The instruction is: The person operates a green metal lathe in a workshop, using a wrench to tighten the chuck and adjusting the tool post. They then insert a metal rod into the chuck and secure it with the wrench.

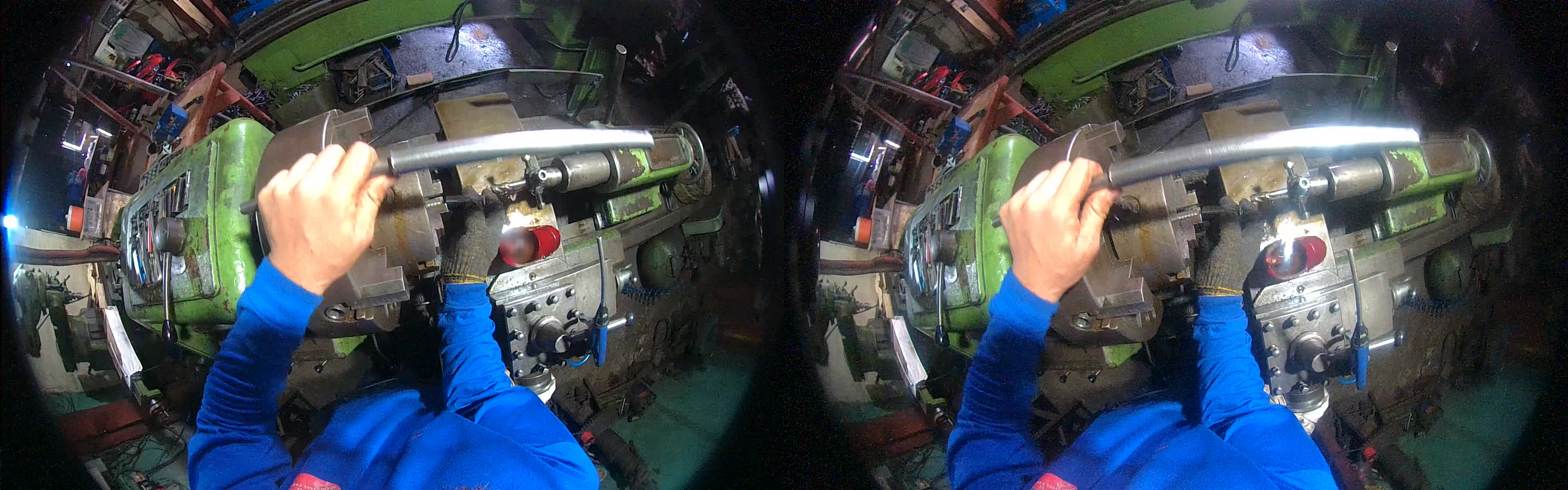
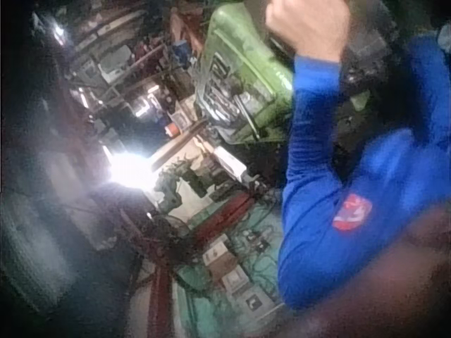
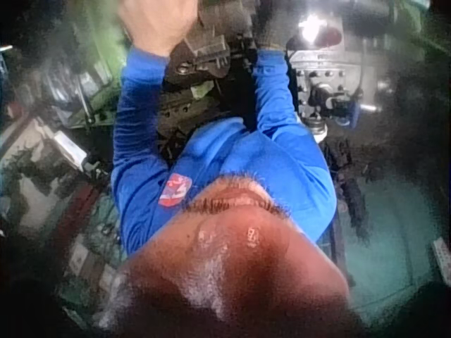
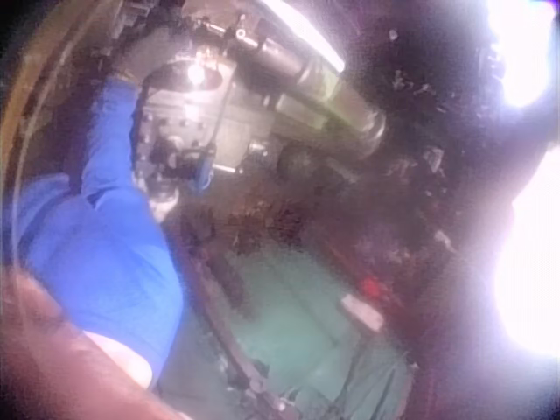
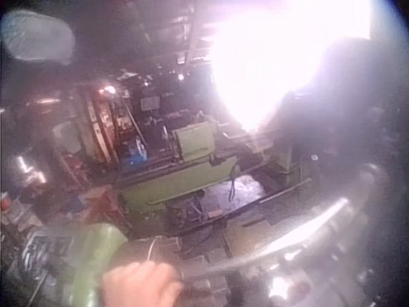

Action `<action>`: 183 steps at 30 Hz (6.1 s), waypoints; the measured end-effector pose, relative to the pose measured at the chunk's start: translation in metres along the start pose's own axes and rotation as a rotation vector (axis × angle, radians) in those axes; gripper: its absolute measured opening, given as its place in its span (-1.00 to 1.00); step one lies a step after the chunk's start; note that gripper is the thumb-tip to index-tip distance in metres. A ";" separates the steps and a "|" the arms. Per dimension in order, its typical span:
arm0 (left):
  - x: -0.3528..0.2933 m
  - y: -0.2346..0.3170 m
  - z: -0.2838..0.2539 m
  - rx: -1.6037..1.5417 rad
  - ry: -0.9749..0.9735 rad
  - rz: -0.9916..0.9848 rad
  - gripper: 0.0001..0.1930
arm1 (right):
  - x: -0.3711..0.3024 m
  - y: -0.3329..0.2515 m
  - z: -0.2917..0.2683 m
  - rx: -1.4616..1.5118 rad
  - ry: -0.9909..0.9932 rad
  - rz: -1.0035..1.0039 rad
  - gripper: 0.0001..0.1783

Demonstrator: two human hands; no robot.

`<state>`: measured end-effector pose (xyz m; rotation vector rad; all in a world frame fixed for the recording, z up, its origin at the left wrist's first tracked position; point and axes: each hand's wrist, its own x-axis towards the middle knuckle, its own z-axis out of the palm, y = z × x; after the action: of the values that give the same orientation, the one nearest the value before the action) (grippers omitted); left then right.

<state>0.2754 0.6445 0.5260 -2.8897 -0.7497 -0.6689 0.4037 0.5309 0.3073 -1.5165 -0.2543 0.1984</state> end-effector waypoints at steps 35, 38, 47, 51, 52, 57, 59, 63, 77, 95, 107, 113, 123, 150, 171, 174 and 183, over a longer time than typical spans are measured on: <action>-0.020 0.029 -0.013 -0.057 -0.034 -0.154 -0.77 | -0.001 0.009 -0.015 -0.622 -0.100 -0.351 -0.30; -0.020 0.024 -0.006 -0.046 0.041 -0.130 -0.75 | 0.001 0.019 -0.015 -0.559 -0.091 -0.340 -0.32; -0.013 0.018 -0.002 -0.047 0.075 -0.123 -0.75 | 0.003 0.014 -0.007 -0.065 -0.057 -0.057 -0.50; -0.009 0.012 0.003 -0.039 0.103 -0.101 -0.75 | 0.007 -0.020 0.003 0.623 0.052 0.464 -0.63; -0.008 0.011 0.003 -0.033 0.113 -0.090 -0.76 | 0.008 -0.007 0.000 0.244 0.018 0.179 -0.63; -0.001 0.007 0.001 -0.024 0.059 -0.122 -0.77 | 0.010 0.013 -0.001 -0.487 0.027 -0.429 -0.61; 0.001 0.005 0.002 -0.023 0.035 -0.133 -0.78 | 0.008 -0.020 0.010 0.105 0.071 0.050 -0.61; 0.005 0.001 0.005 -0.018 0.036 -0.143 -0.77 | 0.006 -0.016 0.011 0.340 -0.017 0.282 -0.67; 0.002 -0.005 0.013 -0.038 0.152 -0.112 -0.75 | 0.012 0.044 0.000 -0.212 -0.199 -0.067 -0.51; 0.003 -0.002 0.005 -0.039 0.041 -0.160 -0.78 | 0.006 0.029 -0.004 -0.311 -0.235 -0.279 -0.58; 0.003 -0.005 0.003 -0.123 0.050 -0.121 -0.74 | 0.010 0.033 -0.011 -0.624 -0.314 -0.464 -0.46; 0.016 -0.023 0.011 -0.212 0.071 -0.115 -0.56 | 0.005 0.058 -0.006 -0.256 -0.169 -0.358 -0.59; 0.094 -0.066 0.061 -0.485 -0.382 -0.423 -0.06 | -0.022 0.038 -0.026 0.412 -0.086 0.263 -0.68; -0.003 -0.002 -0.019 0.225 -0.209 0.027 -0.43 | -0.076 -0.069 -0.055 0.270 -0.131 -0.124 -0.64; 0.059 -0.074 0.011 -0.114 -0.257 0.245 -0.55 | -0.036 -0.269 -0.071 -1.429 -0.104 -0.804 -0.41; 0.057 -0.075 0.014 -0.106 -0.296 0.296 -0.54 | -0.040 -0.292 -0.073 -1.408 -0.245 -0.437 -0.41; 0.058 -0.074 0.013 -0.232 -0.310 0.291 -0.55 | -0.016 -0.288 -0.128 -1.644 -0.177 -0.261 -0.13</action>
<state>0.2901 0.7378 0.5375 -3.2663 -0.2729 -0.2955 0.4169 0.3909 0.5893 -3.0510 -0.8824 -0.1678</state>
